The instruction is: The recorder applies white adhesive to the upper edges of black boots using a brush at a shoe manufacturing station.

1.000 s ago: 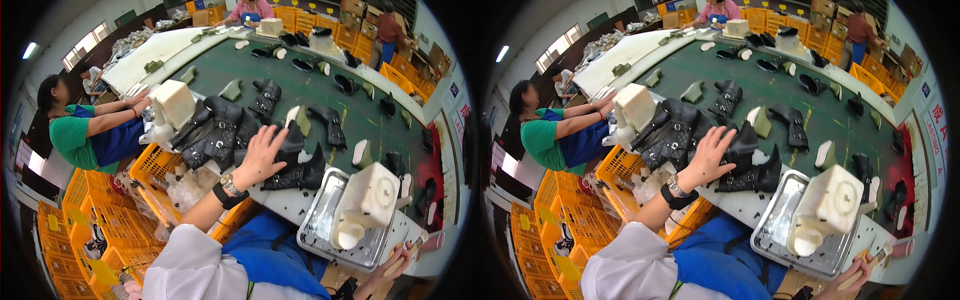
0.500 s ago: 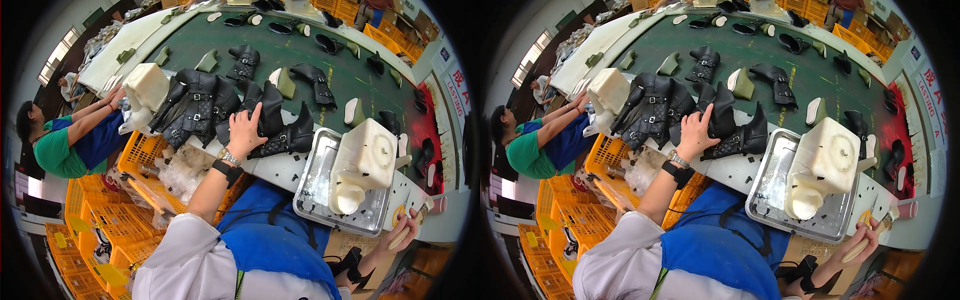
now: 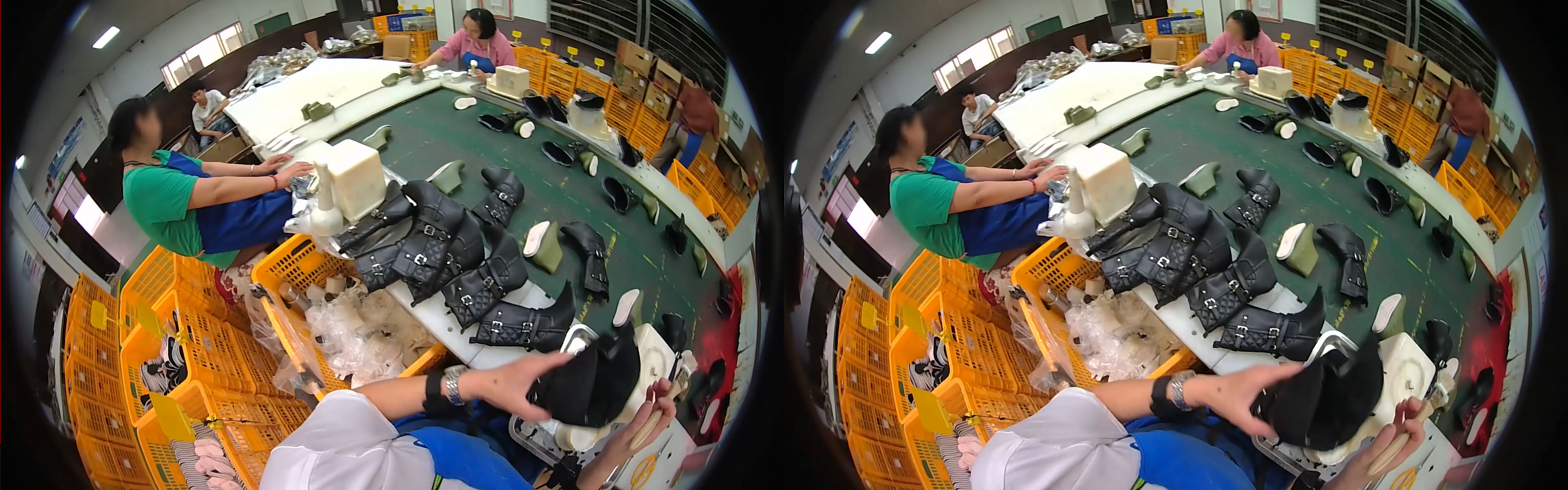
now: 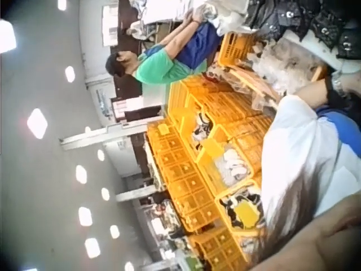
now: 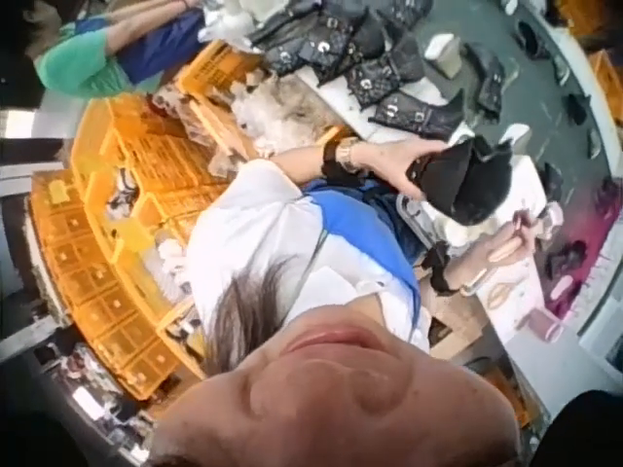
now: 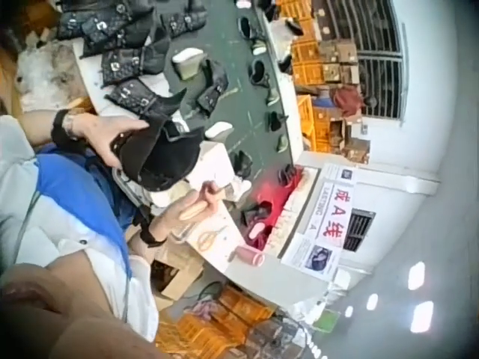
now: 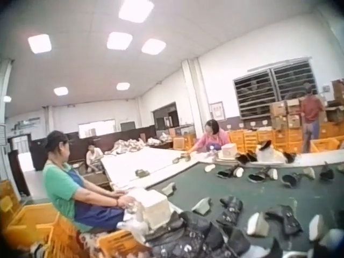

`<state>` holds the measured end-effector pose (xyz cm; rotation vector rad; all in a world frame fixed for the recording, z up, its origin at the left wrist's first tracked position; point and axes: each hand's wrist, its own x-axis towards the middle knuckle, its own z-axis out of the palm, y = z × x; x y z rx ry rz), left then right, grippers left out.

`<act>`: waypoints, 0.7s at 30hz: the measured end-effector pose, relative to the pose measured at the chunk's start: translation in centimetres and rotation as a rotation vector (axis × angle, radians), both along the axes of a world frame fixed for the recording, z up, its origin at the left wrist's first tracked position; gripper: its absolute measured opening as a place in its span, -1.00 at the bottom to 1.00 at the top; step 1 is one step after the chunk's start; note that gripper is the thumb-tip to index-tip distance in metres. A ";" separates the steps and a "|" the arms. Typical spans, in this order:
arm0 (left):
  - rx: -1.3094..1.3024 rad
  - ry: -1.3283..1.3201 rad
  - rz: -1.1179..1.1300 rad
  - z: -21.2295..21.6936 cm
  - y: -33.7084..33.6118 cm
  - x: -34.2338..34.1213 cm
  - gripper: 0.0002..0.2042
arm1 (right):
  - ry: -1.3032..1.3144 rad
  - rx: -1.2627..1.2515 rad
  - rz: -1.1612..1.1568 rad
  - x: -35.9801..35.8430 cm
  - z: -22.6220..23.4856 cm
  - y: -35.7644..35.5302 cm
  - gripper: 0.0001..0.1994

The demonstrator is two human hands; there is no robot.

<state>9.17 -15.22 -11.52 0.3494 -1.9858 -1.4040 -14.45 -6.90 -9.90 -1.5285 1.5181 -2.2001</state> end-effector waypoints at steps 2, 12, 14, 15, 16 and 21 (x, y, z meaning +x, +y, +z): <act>0.021 0.024 -0.132 0.1 0.5 -0.6 -0.05 | -0.100 0.030 0.152 0.1 0.3 -1.4 -0.84; 0.158 0.122 -0.176 -0.2 0.0 -0.7 0.05 | -0.314 0.112 0.300 2.6 0.2 -3.3 -0.85; 0.060 0.134 -0.132 -0.8 0.0 -0.6 0.07 | -0.287 0.110 0.299 3.3 0.4 -3.2 -0.85; 0.047 0.127 -0.119 -0.9 0.0 -0.6 0.09 | -0.334 0.113 0.303 3.5 0.8 -3.0 -0.84; 0.034 0.121 -0.107 -1.0 -0.2 -0.5 0.10 | -0.381 0.115 0.308 3.5 1.1 -2.9 -0.83; -0.154 0.160 -0.120 -0.8 -1.4 -0.2 0.06 | -0.329 0.151 0.303 2.9 1.3 -2.6 -0.79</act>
